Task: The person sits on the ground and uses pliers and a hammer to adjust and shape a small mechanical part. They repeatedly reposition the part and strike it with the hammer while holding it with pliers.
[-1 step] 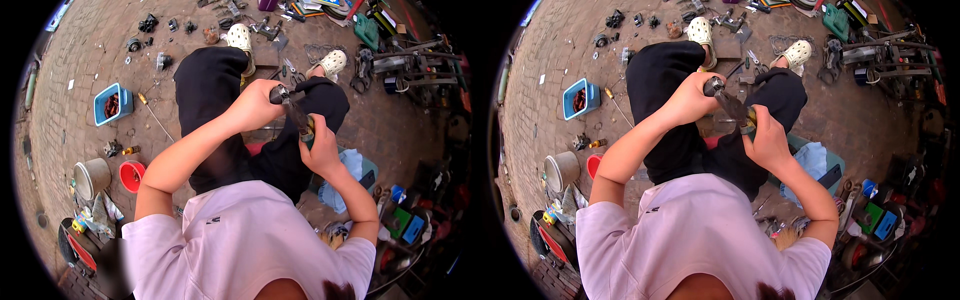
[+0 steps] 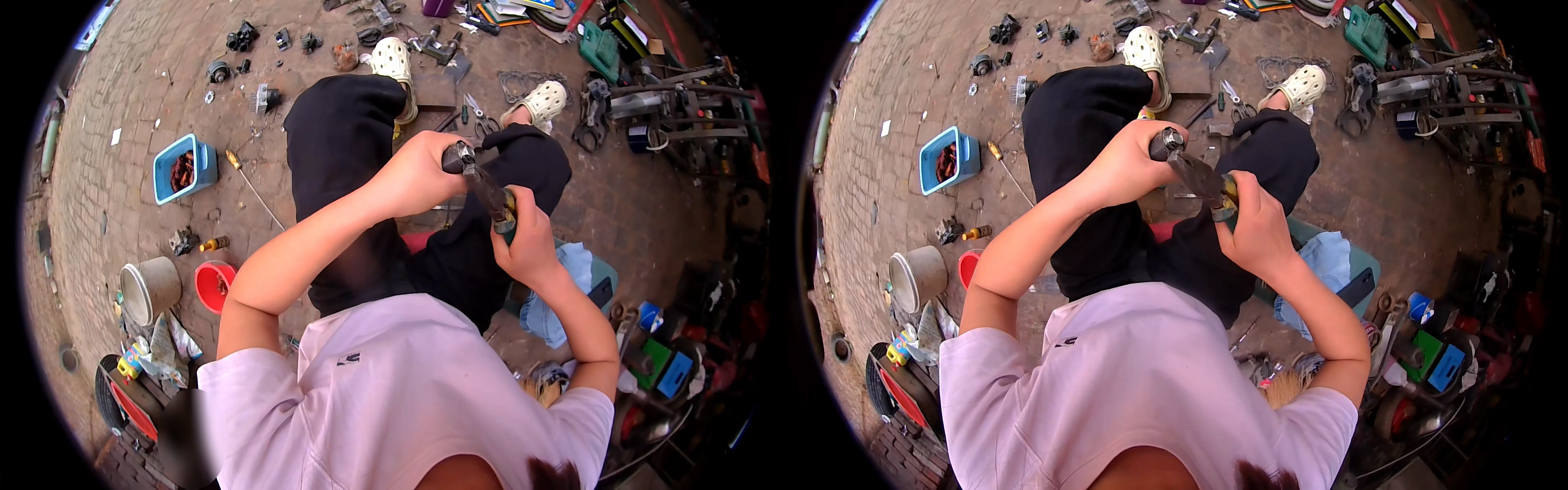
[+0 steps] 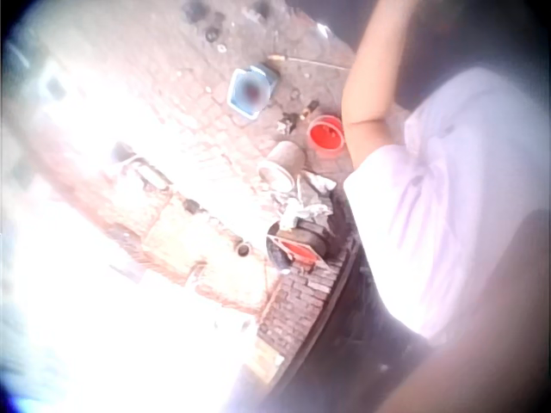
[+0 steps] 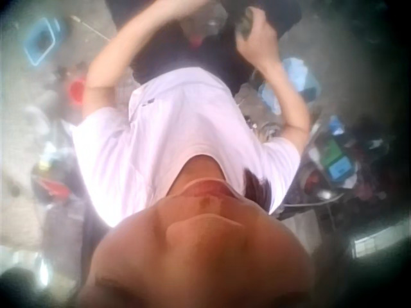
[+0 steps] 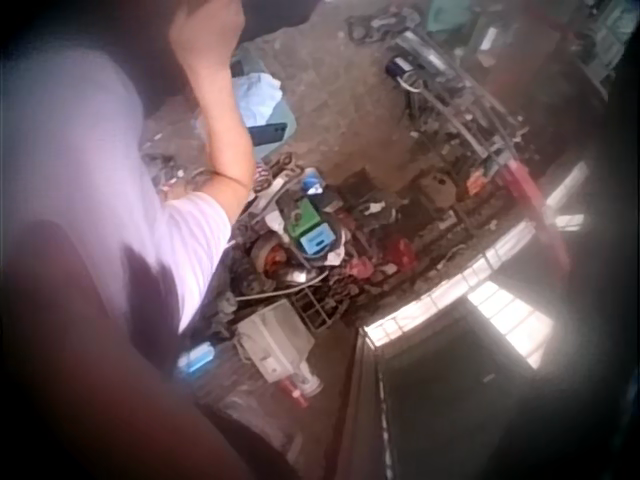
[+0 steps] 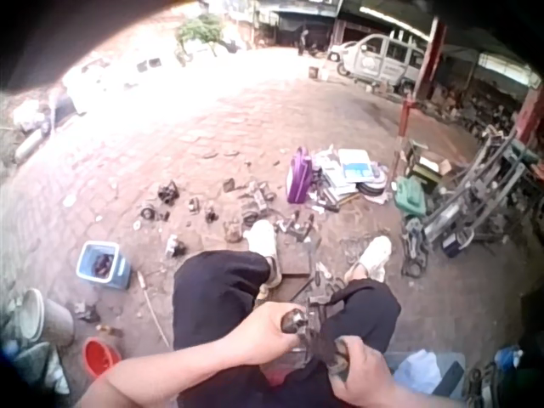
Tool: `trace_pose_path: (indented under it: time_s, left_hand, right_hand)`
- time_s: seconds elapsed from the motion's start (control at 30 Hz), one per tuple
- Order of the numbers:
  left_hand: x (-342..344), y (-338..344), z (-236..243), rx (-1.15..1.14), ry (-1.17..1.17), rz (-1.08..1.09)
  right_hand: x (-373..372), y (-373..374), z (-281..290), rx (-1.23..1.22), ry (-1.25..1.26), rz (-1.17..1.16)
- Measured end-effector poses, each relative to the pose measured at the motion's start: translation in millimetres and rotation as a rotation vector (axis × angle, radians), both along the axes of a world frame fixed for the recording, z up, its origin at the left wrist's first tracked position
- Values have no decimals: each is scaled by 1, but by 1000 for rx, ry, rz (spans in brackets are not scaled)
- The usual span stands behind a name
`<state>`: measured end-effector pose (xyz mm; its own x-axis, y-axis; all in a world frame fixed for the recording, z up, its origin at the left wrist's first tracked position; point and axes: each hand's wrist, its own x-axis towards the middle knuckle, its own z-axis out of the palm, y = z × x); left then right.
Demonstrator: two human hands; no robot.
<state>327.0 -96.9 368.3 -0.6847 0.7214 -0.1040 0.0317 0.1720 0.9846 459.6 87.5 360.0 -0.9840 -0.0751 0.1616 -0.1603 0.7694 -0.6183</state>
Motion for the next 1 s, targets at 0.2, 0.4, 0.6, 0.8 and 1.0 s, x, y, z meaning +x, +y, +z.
trace_pose_path:
  time_s: [0.2,0.4,0.6,0.8,1.0]
  left_hand:
    - [14,-2,21,15,-389,-101]
    - [25,-5,34,125,-588,-273]
    - [29,-2,27,252,-399,-322]
    - [6,3,32,94,95,-20]
    - [-3,8,25,-83,276,98]
  right_hand:
    - [-6,17,6,23,166,122]
    - [-18,34,12,-17,284,292]
    - [-29,48,25,5,266,431]
    - [-19,30,15,-80,17,180]
    - [-11,5,24,-287,-143,86]
